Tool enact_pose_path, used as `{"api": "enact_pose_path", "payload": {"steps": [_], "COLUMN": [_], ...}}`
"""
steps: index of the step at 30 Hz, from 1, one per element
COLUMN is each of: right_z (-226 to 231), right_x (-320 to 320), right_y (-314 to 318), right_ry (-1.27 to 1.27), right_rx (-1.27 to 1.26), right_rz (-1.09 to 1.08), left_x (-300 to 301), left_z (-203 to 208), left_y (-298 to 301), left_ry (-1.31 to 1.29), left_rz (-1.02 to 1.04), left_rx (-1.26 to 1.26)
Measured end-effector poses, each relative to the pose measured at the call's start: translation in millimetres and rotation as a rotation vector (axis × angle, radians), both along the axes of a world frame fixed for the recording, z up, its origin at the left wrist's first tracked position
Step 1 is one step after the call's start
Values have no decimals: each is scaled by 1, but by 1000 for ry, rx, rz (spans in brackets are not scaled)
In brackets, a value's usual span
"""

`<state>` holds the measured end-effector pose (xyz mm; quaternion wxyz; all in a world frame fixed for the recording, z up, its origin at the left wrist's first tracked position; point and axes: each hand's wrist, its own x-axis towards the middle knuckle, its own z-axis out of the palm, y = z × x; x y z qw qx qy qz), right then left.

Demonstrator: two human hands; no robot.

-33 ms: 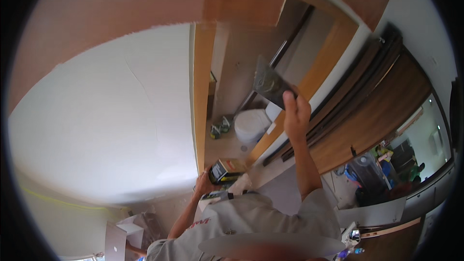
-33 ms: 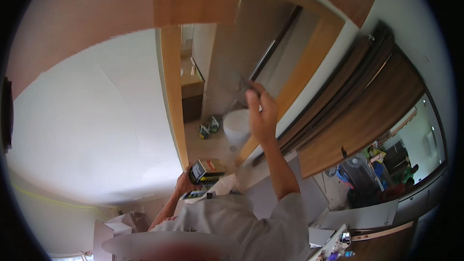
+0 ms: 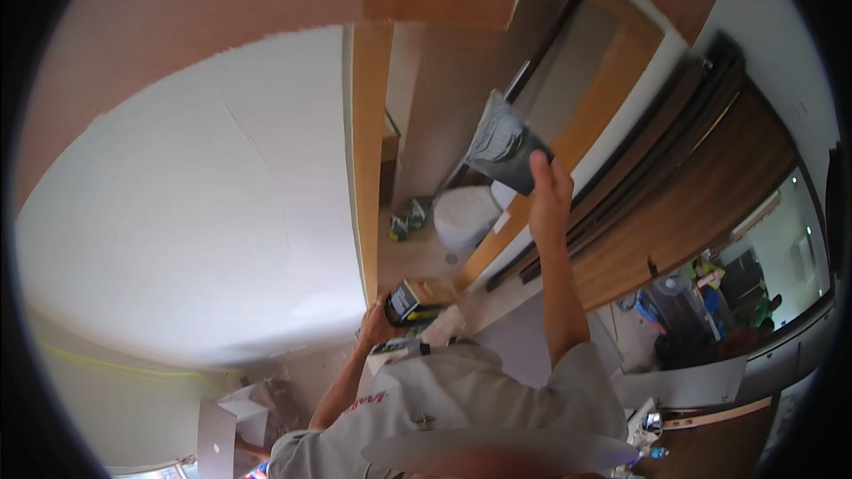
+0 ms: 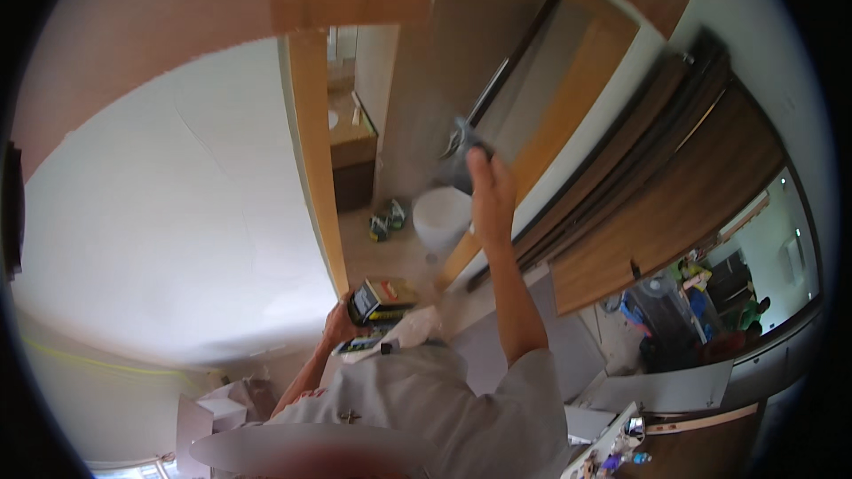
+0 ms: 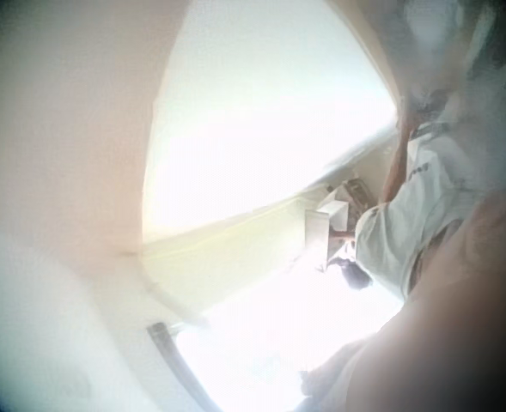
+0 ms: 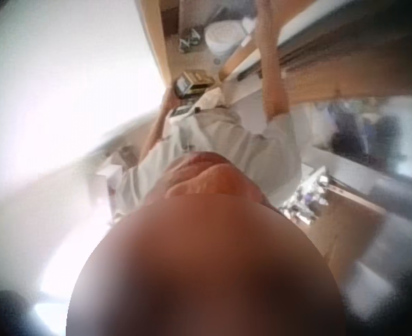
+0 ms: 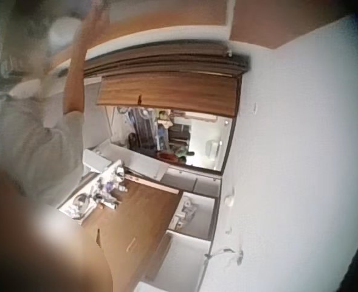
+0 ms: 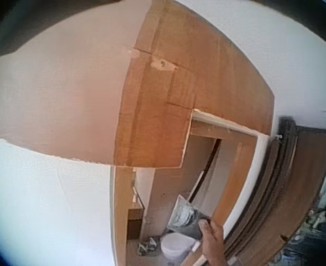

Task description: The person applies adhesive from a can onto a wooden surface using a scraper. They repeatedly scoop adhesive and spread it across the wood, working around a doorway frame.

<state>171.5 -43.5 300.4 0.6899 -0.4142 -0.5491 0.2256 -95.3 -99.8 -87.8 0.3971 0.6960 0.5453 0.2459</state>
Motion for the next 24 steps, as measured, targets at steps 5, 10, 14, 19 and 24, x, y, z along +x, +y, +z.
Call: {"api": "enact_pose_path", "payload": {"steps": [5,10,14,19,24], "right_z": [-97,-155,-99,109,309], "right_x": [68,82,57,13,-114], "right_y": [16,-12,-39,-88,-53], "right_ry": [670,816,723,-362,-843], "right_rx": [-350,-508,-245,775,1489], "right_rz": [186,212,266,-5,-437], "left_x": [1,-4,-1,1,12], "left_z": [30,42,50,53,39], "left_y": [2,3,8,-7,-10], "left_ry": [71,107,291,166,53], "left_rz": [3,-53,-108,-80,-33], "left_rx": [71,160,15,141,105]}}
